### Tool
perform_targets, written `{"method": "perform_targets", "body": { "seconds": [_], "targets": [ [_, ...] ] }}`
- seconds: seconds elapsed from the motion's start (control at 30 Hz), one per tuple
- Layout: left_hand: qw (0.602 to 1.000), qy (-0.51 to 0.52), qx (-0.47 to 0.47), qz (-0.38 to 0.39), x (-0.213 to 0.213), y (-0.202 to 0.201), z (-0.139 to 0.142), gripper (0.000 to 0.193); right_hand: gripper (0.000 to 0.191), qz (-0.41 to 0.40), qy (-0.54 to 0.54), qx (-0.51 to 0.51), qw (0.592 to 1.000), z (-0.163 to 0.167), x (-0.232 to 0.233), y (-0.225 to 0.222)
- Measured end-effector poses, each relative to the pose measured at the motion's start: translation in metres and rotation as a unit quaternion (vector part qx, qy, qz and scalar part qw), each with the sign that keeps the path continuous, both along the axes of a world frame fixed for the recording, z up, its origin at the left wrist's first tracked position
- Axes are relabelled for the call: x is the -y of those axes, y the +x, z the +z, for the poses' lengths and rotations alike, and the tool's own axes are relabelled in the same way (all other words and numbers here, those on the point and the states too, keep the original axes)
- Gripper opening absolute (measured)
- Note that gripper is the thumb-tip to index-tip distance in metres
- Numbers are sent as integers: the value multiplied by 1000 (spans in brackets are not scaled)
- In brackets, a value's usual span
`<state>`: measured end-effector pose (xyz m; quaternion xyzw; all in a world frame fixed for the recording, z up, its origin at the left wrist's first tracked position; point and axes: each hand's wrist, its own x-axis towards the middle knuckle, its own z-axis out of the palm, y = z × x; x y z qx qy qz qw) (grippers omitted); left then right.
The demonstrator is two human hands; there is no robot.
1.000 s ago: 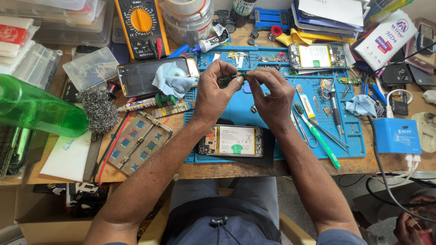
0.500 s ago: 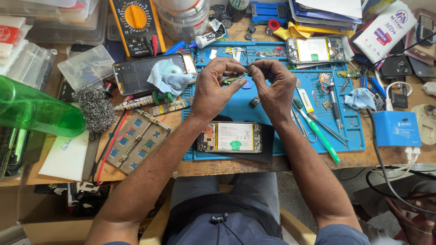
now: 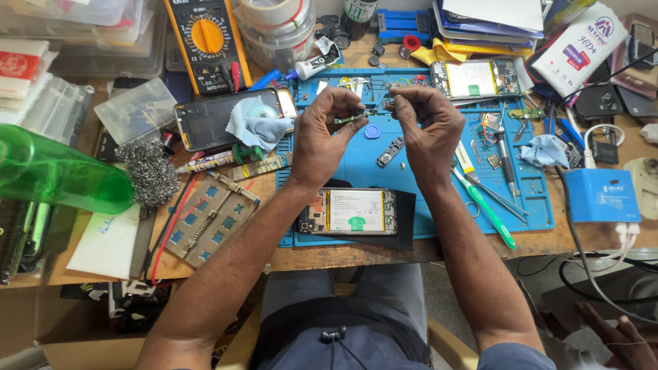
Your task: The person works at a repair bench disassembling and reassembling a smartphone. They manipulate a small flex-cable component with both hands, separate and reattach parts, place the phone body on the mat, press a board into the phone chassis, and use a metal spudger-like tool to work on the phone's internals near the end.
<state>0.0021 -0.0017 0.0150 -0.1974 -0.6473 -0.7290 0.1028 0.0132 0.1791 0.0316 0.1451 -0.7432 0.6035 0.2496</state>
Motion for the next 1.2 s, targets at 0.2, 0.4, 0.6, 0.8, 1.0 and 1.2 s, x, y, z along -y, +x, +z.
{"method": "perform_targets", "body": {
  "seconds": [0.2,0.4,0.6,0.8,1.0,1.2],
  "targets": [
    [999,-37,-13,25,1,2,3,23,10,-83,188,64,977,7,-8,-6],
    [996,-57,-54,31,1,3,4,24,22,-33,306,0,952,17,-13,-5],
    [990,-103,-86,38,0,7,6,21,13,44,202,-33,978,20,-7,5],
    [989,-114,-85,27,-1,7,4,30,10,67,232,3,970,21,-9,3],
    [984,-155,-76,37,5,0,4,40,9,98,241,21,965,22,-14,0],
    [980,-180,-87,6,8,-2,5,43,8,91,275,58,955,19,-16,-2]
  ]
}}
